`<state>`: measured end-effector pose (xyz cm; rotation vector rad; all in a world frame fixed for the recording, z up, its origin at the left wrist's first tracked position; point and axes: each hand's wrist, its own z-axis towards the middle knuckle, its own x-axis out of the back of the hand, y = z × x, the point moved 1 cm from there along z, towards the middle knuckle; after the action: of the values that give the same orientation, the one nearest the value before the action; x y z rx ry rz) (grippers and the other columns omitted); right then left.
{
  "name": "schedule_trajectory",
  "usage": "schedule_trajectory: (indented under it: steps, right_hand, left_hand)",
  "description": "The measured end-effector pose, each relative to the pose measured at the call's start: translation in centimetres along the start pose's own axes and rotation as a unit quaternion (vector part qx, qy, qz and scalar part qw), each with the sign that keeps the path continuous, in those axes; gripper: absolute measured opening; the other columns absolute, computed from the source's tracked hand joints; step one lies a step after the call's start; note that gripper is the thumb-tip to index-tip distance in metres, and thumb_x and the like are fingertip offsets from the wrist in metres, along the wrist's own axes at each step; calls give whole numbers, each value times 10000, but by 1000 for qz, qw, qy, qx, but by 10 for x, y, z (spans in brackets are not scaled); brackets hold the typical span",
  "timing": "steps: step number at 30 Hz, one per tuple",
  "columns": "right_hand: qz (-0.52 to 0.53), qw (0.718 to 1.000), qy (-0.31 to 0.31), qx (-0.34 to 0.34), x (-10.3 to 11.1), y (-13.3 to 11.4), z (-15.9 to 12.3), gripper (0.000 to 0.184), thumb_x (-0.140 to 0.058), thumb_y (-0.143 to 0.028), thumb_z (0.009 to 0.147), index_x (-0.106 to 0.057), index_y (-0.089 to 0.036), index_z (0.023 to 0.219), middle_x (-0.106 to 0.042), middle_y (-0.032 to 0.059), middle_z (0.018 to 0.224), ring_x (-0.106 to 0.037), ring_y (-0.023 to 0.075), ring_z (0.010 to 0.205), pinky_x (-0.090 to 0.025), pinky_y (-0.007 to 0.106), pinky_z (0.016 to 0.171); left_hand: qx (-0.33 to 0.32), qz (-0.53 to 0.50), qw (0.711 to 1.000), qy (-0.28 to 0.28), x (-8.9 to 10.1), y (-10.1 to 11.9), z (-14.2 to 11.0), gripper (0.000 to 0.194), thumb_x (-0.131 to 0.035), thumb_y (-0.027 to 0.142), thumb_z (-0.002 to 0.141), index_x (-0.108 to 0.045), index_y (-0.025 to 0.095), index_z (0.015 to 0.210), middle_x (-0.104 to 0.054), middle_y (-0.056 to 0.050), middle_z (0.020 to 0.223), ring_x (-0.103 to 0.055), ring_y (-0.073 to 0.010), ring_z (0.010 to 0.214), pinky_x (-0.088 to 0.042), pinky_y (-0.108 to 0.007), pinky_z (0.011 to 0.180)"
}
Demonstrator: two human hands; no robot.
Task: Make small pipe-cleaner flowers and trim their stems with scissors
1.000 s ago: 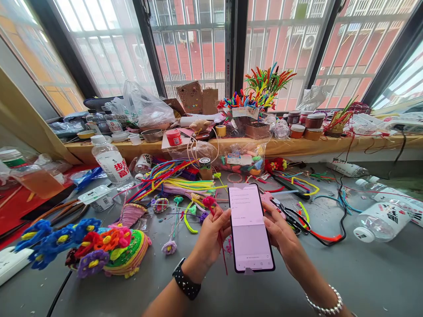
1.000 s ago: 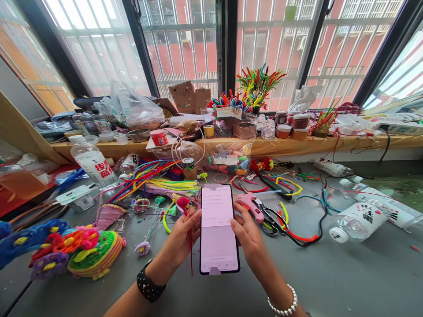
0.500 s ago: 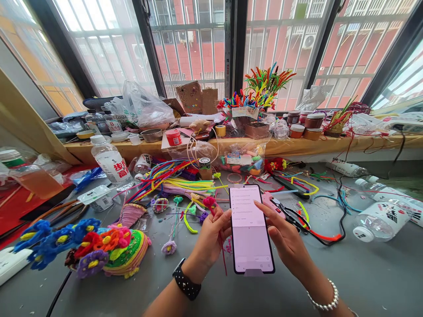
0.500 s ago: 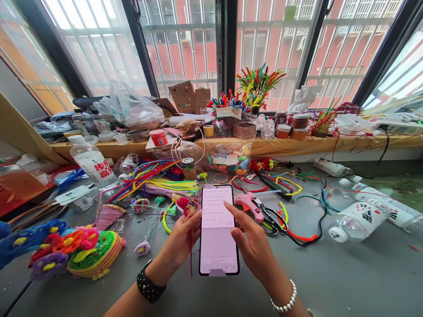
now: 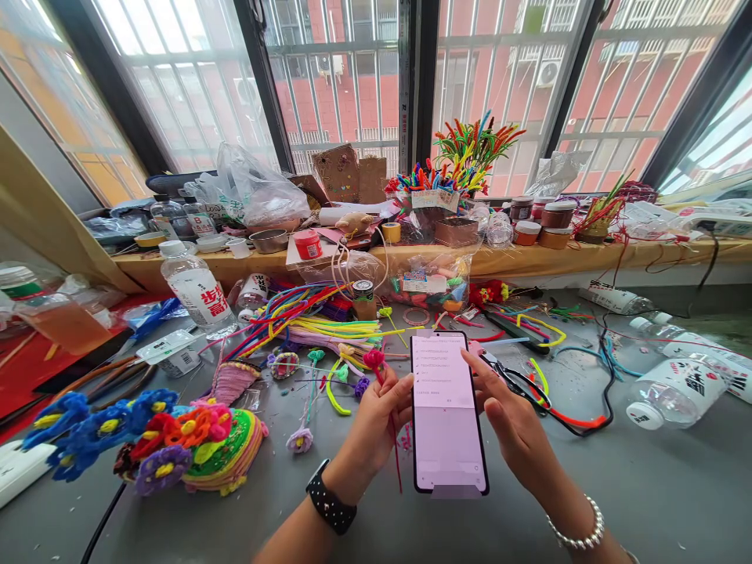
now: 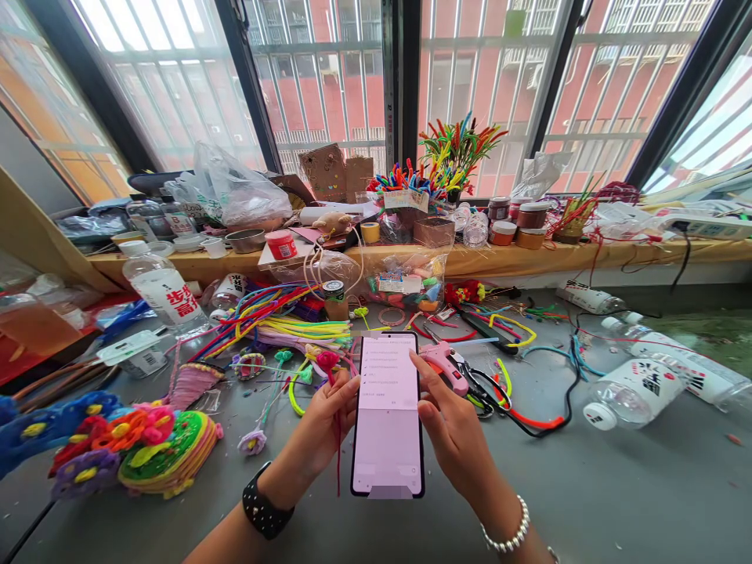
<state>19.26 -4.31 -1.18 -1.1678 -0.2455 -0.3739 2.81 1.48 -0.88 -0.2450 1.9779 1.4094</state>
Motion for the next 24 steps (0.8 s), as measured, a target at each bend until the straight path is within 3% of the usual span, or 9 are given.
schedule_trajectory:
  steps: [7,13,16,19,21,24]
  right_hand:
    - [-22,999,-10,34,1,1,0,526,-252,-523,828,-411,-211,1220,-582,58,983,-560,180,764,-437,261,680]
    - [38,999,-5,8,0,0,2,612,-243,-559,811,-213,-210,1314,-567,72,1031,-562,186,768,-448,276,657]
    - [59,998,-20,8,1,0,3,562,-261,-553,811,-364,-209,1243,-581,74,1004,-566,190,752,-443,294,677]
    - [114,993,-38,12,2,0,3,575,-216,-580,804,-561,-188,1045,-598,83,960,-567,211,792,-445,311,693]
    - [151,988,-40,9,3,0,2,615,-189,-605,792,-599,-182,968,-603,89,956,-566,222,817,-451,315,685]
    - [181,983,-29,-3,1,1,2,612,-208,-614,784,-573,-179,1013,-614,94,930,-571,227,818,-455,323,681]
  left_hand:
    - [2,-8,1000,-11,3,-2,2,408,-651,203,638,-246,196,595,-496,78,525,-525,-42,471,-405,-119,433]
    - [4,7,1000,-17,1,-1,0,414,-647,218,642,-238,197,588,-499,66,526,-539,-57,495,-410,-132,447]
    - [3,2,1000,-12,0,0,0,419,-661,224,625,-245,197,586,-501,67,526,-548,-64,503,-412,-135,450]
    - [6,-4,1000,-8,0,1,0,433,-676,232,603,-245,197,582,-513,65,531,-559,-71,508,-411,-137,447]
    - [9,-7,1000,-4,0,1,1,434,-679,226,599,-246,198,583,-523,64,537,-562,-71,509,-409,-134,447]
    - [8,-11,1000,-3,0,2,1,429,-671,215,610,-243,198,584,-536,60,552,-561,-64,514,-410,-129,450]
